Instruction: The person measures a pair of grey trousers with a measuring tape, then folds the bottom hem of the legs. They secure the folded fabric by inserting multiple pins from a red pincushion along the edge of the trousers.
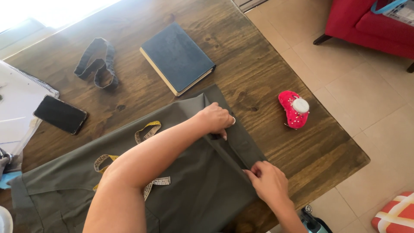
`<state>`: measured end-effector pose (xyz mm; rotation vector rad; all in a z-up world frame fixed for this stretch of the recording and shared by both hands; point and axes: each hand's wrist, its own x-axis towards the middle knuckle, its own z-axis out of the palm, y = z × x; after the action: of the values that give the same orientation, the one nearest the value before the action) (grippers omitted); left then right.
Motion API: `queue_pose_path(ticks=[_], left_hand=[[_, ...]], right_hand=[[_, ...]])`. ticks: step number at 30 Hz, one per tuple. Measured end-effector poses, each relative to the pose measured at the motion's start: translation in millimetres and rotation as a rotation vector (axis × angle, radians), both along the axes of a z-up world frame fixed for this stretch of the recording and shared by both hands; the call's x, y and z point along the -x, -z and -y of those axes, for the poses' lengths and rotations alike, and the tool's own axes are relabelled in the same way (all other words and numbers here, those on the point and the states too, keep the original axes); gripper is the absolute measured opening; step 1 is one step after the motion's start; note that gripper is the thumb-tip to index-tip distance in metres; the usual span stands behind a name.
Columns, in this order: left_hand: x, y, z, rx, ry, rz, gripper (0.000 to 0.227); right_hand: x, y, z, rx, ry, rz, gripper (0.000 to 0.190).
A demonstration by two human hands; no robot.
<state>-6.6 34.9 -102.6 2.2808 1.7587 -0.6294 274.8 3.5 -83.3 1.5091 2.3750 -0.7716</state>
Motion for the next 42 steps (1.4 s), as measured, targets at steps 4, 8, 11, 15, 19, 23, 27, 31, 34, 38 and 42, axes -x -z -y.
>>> queue_pose_path(ticks=[4,8,11,15,19,23,27,31,34,38,42], left_hand=[[6,-1,-6,0.045,-0.06,0.087,0.045],[-9,-12,-2,-0.018,-0.013,0.039,0.047],[-25,-31,5,-0.19,0.072,0.193,0.017],[-43,-82,21,0.232,-0.126,0.324,0.041],[-51,-135,31,0.46,-0.223,0.133,0.097],[-36,-80,8,0.434,-0.144,-0.03,0.086],[-28,-47,-6,0.311,-0.136,-0.025,0.089],[-16,-39,-7,0.163,-0.128,0.085,0.072],[-12,-3,8,-0.213,-0.078,0.096,0.078],[-24,-4,64,-0.811,-0.063,-0.04,0.078],[-112,-11,150,-1.069,-0.53,0.16,0.091]], right_hand=[[-25,13,3,-0.056,-0.019,-0.08,0.028],[-21,20,12,-0.285,-0.093,-0.525,0.037],[-4,-9,18,-0.002,-0.181,-0.818,0.029],[-10,13,18,0.065,-0.06,-0.535,0.035],[-21,24,18,-0.013,-0.004,-0.422,0.022],[-26,10,17,0.005,0.012,-0.294,0.026],[-38,1,15,0.019,0.009,-0.271,0.029],[-52,29,17,-0.219,0.007,-0.404,0.031],[-55,54,29,-0.366,0.048,-0.389,0.026],[-52,53,19,-0.402,-0.061,-0.304,0.03],[-40,31,7,-0.176,-0.068,-0.042,0.037]])
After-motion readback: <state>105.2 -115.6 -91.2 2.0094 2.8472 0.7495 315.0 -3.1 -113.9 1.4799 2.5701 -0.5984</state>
